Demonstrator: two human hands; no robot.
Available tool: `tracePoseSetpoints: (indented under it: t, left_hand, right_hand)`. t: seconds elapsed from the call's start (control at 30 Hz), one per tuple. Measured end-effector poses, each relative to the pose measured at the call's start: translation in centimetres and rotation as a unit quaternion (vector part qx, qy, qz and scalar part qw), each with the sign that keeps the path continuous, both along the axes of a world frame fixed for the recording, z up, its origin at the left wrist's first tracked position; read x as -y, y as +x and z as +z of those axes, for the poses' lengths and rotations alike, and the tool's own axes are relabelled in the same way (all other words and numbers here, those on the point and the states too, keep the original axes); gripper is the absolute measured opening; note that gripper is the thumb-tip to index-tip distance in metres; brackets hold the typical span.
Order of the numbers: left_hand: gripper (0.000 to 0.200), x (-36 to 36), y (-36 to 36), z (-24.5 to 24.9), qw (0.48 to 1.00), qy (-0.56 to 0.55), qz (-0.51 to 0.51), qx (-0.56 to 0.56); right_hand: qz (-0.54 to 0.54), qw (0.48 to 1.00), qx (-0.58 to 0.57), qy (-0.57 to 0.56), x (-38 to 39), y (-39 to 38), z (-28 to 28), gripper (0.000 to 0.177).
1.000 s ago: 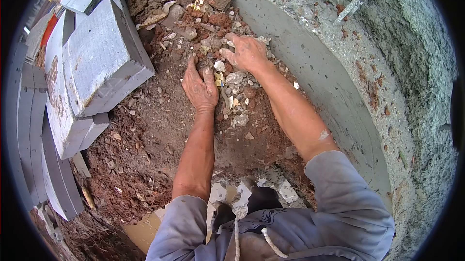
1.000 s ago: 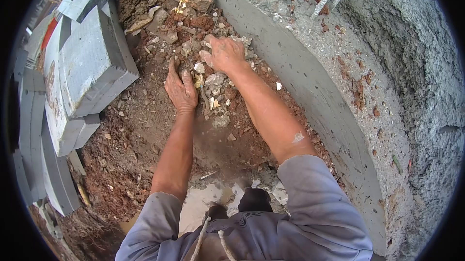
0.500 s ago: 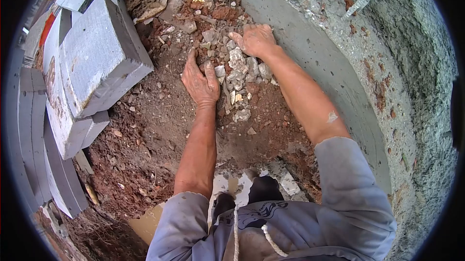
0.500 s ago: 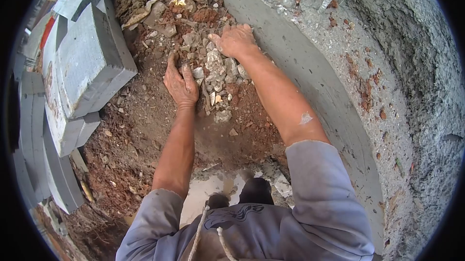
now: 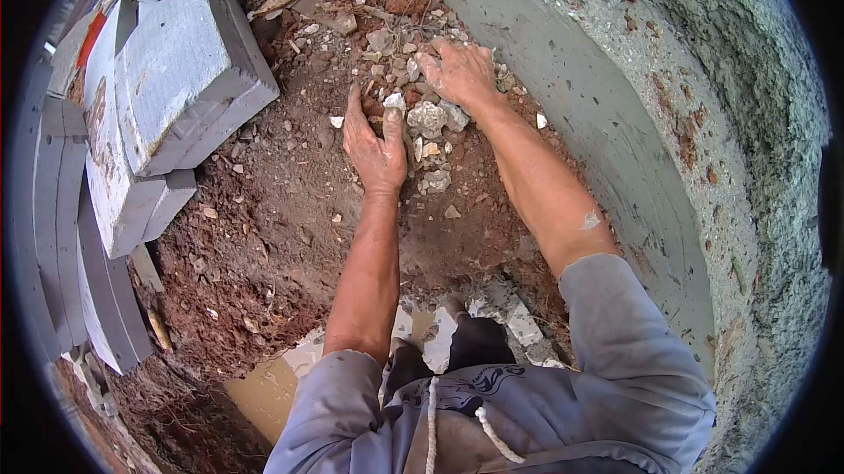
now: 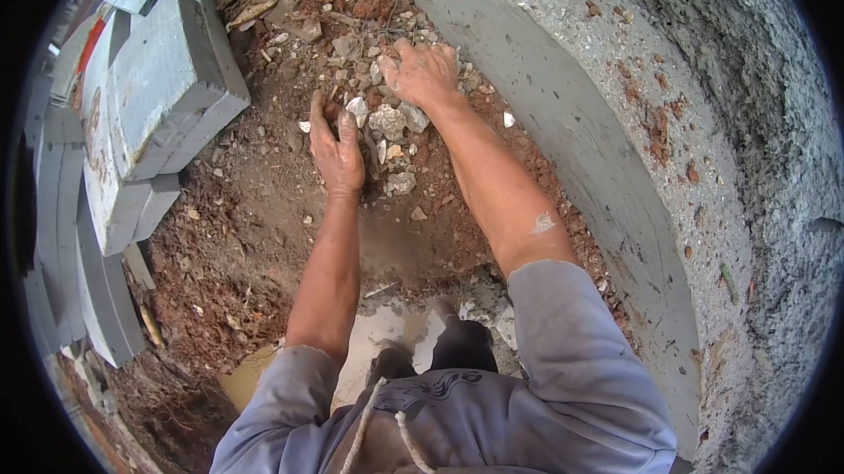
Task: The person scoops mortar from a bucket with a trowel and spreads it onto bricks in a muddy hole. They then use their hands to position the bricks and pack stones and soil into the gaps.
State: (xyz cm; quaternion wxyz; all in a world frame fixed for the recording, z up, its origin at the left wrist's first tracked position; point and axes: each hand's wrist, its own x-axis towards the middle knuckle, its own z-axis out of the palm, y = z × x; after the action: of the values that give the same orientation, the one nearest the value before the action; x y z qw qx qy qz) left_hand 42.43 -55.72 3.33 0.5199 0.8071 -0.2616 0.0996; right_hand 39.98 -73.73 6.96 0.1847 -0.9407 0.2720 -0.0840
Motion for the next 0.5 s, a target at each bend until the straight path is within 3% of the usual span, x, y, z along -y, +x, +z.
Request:
tracePoseSetpoints:
  t: [0.1,0.2,0.5]
  left_hand:
    - [0.104,-0.2,-3.5,-1.8,0.996,0.071,0.049,0.026]
    - [0.110,1.1,-5.2,-2.7,0.987,0.108,0.096,0.066]
    - [0.106,1.5,-6.7,-3.7,0.983,0.102,0.146,0.038]
  right_hand:
    - [0.013,0.999,0.036,-0.028,-0.5,-0.1,-0.7,0.052]
    - [0.021,0.999,0.039,-0.025,-1.9,-0.7,-1.1,0.057]
    - [0.052,0.998,0.026,-0.010,-1.7,-0.6,-1.0,0.068]
